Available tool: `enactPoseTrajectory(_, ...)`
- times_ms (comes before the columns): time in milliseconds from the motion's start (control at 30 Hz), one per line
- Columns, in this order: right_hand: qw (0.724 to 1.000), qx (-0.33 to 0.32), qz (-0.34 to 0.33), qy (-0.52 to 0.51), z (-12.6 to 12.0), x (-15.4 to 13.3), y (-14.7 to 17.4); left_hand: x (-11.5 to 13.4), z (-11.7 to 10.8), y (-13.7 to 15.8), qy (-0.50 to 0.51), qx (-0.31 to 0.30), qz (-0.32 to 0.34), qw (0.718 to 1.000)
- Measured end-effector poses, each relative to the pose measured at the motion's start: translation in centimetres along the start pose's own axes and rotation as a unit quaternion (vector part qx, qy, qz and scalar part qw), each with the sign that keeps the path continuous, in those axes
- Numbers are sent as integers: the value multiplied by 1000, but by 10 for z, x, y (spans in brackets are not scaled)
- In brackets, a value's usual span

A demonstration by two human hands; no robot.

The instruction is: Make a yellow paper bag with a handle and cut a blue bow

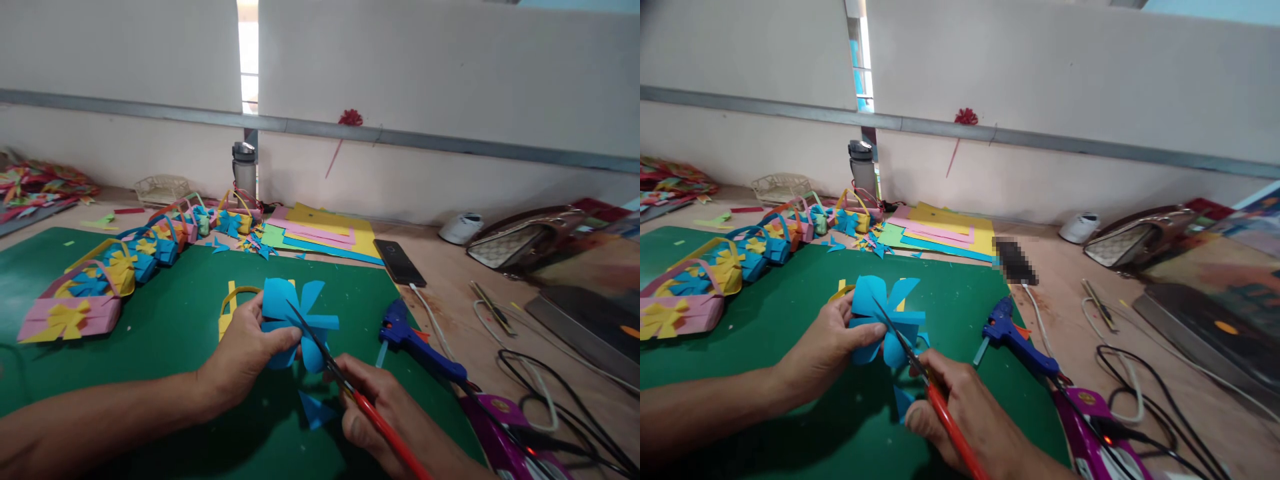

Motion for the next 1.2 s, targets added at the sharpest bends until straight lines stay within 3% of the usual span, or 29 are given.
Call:
enactPoseTrajectory(333, 996, -24, 79, -18, -8, -7, 15, 5, -3, -6, -10, 12, 27, 1000)
enactPoseTrajectory(567, 996, 45, 68, -41, -17, -1, 32, 6, -18, -6, 45, 44, 13, 998)
enactPoseTrajectory(667, 985, 123, 99, -68, -23, -1, 33, 9, -20, -1, 85, 58, -21, 994)
enactPoseTrajectory(867, 959, 222, 43, -173, -25, -13, 15, 6, -12, 10, 113, 30, -53, 992)
enactPoseTrajectory(1200, 923, 197, 43, -328, -5, -7, -21, -16, -7, 13, 135, -20, -104, 985)
Point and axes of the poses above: each hand's wrist, its own y-axis away from the middle knuckle, its own z-axis out of the palm, x = y × z, the point moved 5 cm from there along -y, towards the middle knuckle, and after that the axes turned 1 degree about x, right-handed, at the moved point
